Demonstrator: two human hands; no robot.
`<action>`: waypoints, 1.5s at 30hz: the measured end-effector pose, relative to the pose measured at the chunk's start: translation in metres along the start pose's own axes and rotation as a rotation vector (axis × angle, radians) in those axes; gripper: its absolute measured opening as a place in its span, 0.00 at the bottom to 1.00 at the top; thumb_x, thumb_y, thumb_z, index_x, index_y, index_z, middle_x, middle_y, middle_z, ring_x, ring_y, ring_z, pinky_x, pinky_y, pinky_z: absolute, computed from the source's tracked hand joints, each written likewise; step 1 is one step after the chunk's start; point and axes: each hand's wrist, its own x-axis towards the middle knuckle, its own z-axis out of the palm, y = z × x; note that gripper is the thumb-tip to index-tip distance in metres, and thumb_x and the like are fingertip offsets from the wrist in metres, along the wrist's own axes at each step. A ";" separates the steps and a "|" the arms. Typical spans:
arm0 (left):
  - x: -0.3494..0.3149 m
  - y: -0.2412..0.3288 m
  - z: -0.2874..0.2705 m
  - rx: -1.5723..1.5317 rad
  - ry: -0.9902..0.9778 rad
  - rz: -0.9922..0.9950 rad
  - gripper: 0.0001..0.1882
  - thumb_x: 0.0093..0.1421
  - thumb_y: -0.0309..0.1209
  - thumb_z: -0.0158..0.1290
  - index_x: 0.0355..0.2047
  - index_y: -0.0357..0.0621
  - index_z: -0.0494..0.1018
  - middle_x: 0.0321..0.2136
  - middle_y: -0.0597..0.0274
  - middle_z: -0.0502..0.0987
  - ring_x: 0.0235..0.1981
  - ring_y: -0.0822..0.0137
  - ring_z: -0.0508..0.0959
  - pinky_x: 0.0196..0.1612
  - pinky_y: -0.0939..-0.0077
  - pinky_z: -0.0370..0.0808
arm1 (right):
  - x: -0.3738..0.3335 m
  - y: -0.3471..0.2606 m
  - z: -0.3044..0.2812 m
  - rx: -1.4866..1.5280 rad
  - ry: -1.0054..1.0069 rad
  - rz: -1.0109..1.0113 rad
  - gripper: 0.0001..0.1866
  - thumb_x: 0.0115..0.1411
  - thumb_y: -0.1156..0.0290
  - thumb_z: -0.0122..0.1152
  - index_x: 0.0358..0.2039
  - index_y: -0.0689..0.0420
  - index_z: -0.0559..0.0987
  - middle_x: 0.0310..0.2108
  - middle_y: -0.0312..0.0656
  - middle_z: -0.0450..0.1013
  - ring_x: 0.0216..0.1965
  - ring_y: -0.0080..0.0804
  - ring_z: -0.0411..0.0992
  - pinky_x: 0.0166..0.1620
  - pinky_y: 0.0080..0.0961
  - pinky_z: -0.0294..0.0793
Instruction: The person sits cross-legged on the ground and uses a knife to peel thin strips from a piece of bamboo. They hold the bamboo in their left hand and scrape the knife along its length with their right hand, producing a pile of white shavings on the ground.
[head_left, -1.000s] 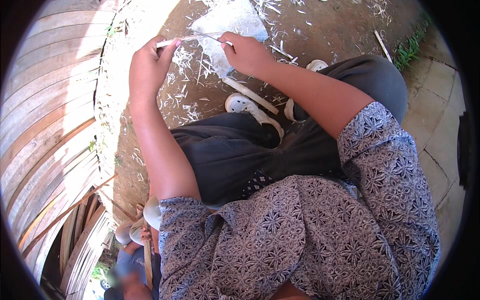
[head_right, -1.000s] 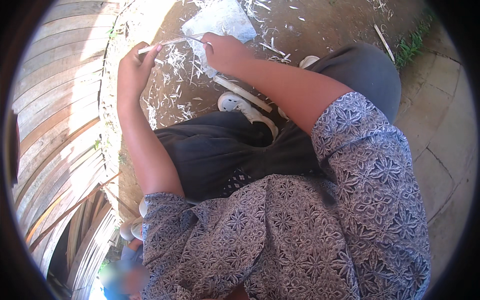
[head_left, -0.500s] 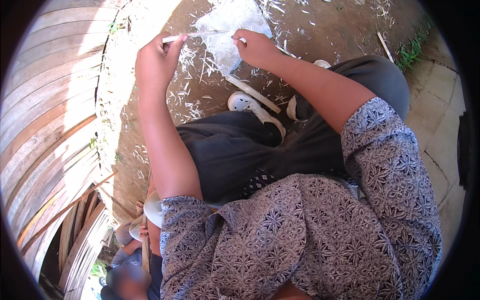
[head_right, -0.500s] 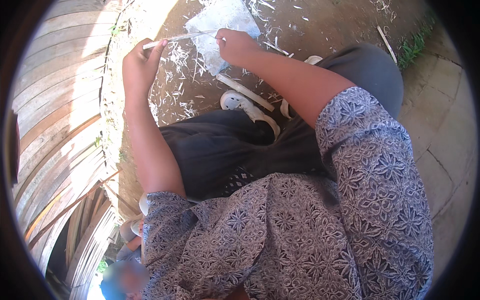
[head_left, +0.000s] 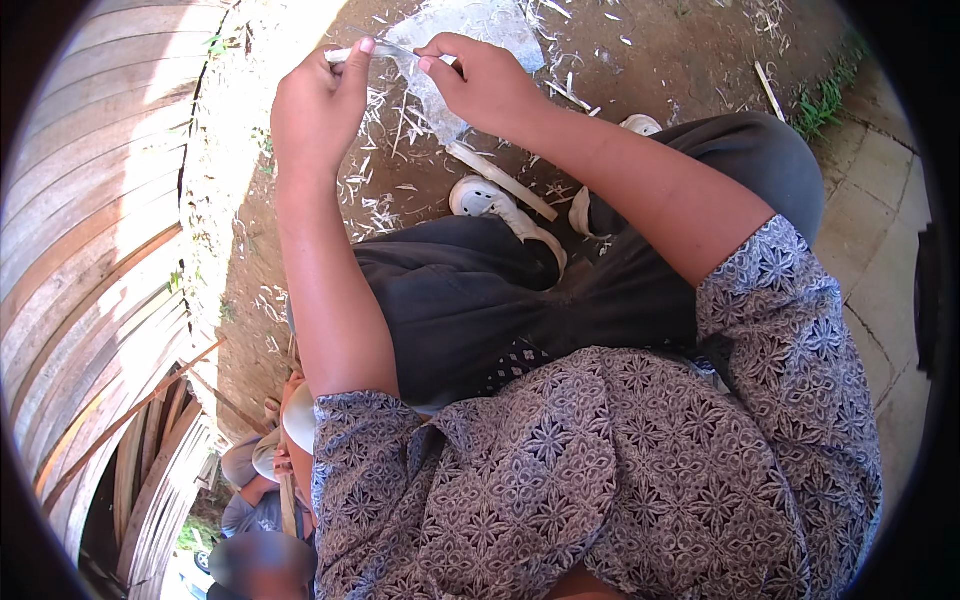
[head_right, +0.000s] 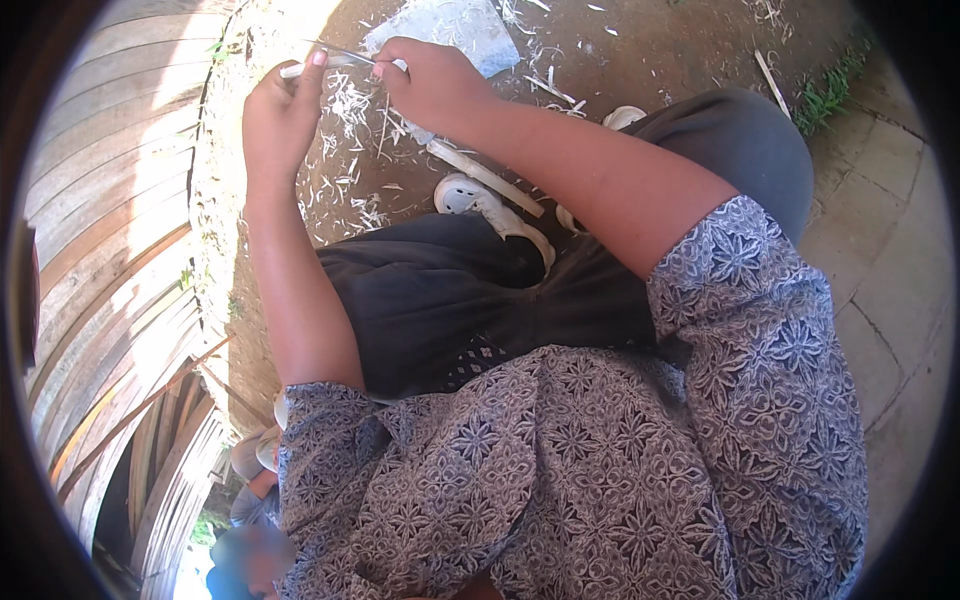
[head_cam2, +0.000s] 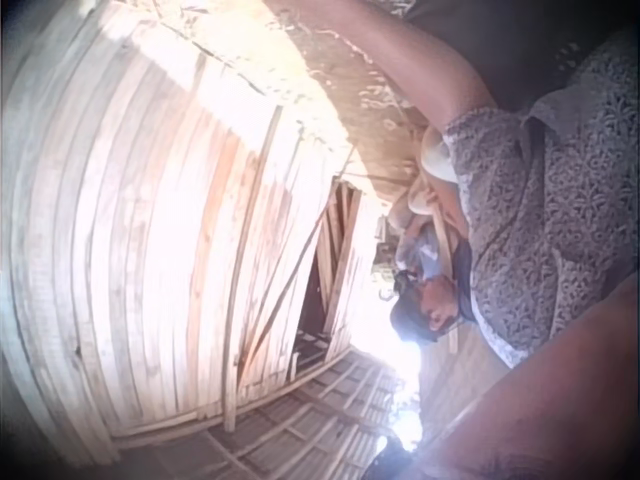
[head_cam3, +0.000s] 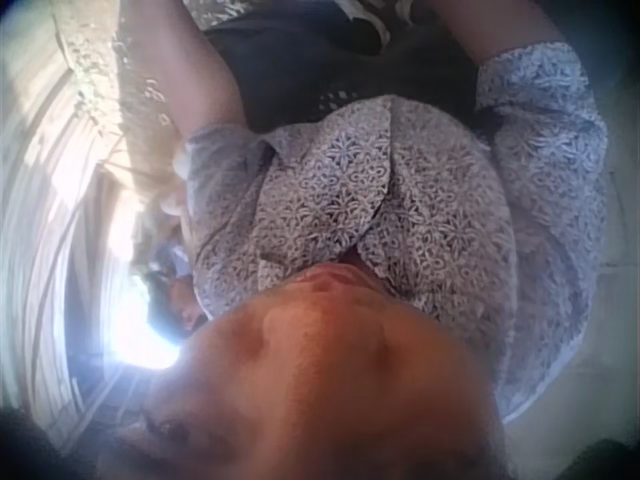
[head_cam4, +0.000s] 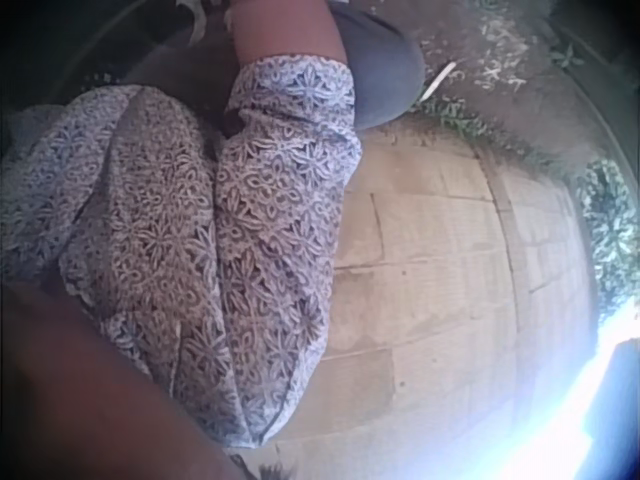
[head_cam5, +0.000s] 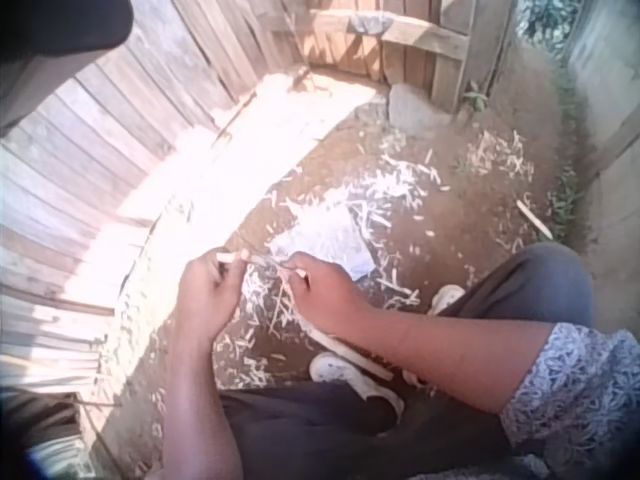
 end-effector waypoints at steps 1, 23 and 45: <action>-0.001 0.002 0.000 0.004 0.002 -0.003 0.29 0.66 0.55 0.56 0.27 0.37 0.79 0.17 0.54 0.78 0.19 0.57 0.78 0.28 0.65 0.75 | -0.001 0.008 0.001 -0.017 0.022 -0.022 0.11 0.70 0.61 0.58 0.46 0.53 0.81 0.15 0.37 0.68 0.16 0.26 0.63 0.24 0.30 0.62; 0.000 -0.003 0.000 -0.070 -0.019 -0.039 0.29 0.67 0.55 0.54 0.28 0.38 0.79 0.17 0.58 0.76 0.20 0.63 0.74 0.28 0.68 0.71 | 0.011 0.083 -0.019 -0.270 0.026 0.234 0.14 0.70 0.56 0.55 0.48 0.50 0.80 0.26 0.45 0.78 0.29 0.41 0.77 0.36 0.40 0.75; 0.003 0.008 -0.001 0.040 0.002 0.067 0.31 0.71 0.55 0.48 0.27 0.37 0.78 0.18 0.49 0.77 0.21 0.52 0.77 0.29 0.61 0.73 | 0.004 0.082 -0.028 -0.344 -0.132 0.287 0.16 0.68 0.55 0.56 0.46 0.50 0.82 0.38 0.46 0.81 0.41 0.47 0.79 0.47 0.43 0.76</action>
